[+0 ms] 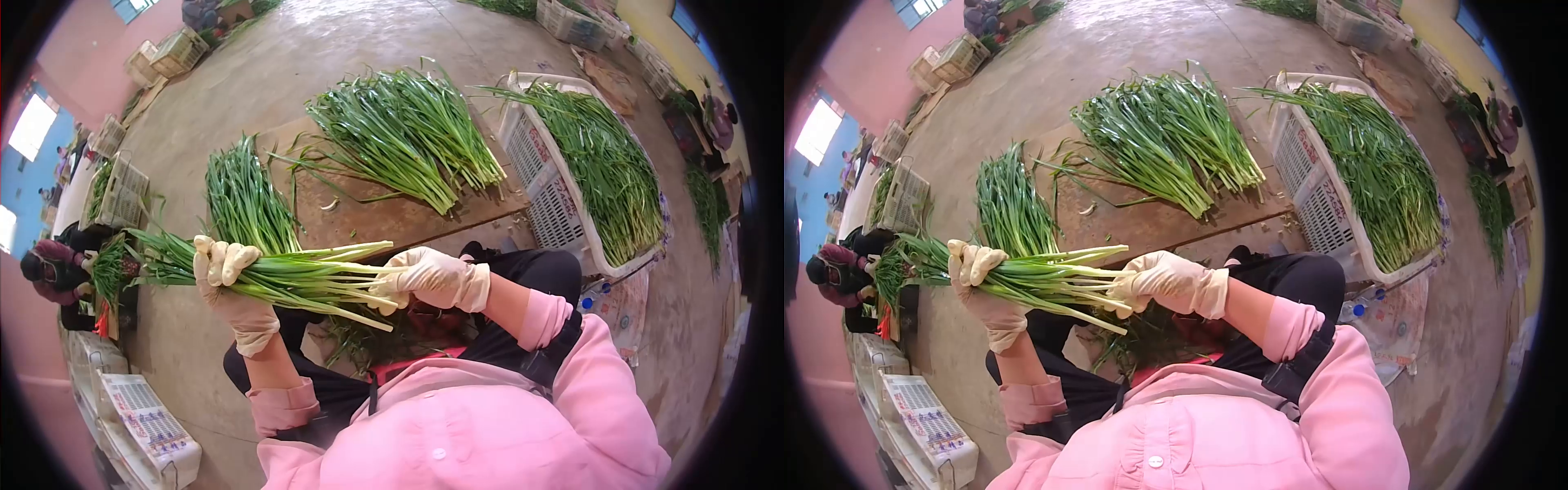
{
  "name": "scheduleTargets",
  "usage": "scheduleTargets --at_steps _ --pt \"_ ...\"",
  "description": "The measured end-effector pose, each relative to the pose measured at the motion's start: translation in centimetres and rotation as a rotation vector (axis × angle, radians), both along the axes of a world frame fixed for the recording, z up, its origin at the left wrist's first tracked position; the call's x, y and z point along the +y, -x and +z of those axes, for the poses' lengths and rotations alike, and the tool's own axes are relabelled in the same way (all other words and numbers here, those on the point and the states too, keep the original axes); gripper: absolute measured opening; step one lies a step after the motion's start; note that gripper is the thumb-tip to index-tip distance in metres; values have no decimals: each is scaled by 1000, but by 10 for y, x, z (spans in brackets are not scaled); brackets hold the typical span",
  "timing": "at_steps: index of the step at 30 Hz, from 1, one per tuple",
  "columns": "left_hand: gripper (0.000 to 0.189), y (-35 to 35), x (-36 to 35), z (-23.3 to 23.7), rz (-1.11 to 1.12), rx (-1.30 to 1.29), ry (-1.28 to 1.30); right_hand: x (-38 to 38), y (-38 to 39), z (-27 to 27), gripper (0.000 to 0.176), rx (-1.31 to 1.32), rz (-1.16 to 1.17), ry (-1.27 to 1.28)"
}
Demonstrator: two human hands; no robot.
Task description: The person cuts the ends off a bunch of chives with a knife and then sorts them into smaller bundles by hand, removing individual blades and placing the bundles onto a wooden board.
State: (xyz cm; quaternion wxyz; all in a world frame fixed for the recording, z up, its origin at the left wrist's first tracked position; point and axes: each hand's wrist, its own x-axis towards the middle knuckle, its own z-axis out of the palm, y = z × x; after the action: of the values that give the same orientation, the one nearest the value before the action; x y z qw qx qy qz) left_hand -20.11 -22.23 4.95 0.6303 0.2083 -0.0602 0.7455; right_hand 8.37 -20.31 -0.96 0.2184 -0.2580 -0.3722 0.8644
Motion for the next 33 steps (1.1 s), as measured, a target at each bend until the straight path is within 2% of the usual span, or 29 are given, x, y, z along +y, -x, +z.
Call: scheduleTargets --at_steps 7,11,14,15,18,19,22,23,27,30,33 --pt "15 7 -4 -11 39 40 13 3 -8 5 10 -11 -24 -56" --pt "20 13 -3 -19 47 47 -20 -9 -1 6 5 65 -179 -77" --pt "20 15 -6 -20 61 19 -12 -11 2 8 10 -29 -215 -200" --pt "20 14 -7 -19 65 13 -8 -10 2 10 16 4 -179 -158" --pt "20 15 -9 -19 89 0 -2 -12 8 26 19 8 -218 -1" --pt "20 17 -9 -19 101 -2 -2 -10 9 23 23 -97 -215 19" --pt "21 22 -11 -19 194 66 14 -8 -3 10 24 -193 -271 -39" --pt "21 23 -12 -19 210 82 8 -5 -5 7 29 -212 -231 12" --pt "22 17 -10 -16 202 142 -26 -14 9 24 40 -90 -84 -169" --pt "23 8 -9 -15 169 154 -23 -15 28 25 42 14 -69 -177" --pt "20 0 -10 -13 141 183 -21 -19 37 27 35 -101 -51 -135"
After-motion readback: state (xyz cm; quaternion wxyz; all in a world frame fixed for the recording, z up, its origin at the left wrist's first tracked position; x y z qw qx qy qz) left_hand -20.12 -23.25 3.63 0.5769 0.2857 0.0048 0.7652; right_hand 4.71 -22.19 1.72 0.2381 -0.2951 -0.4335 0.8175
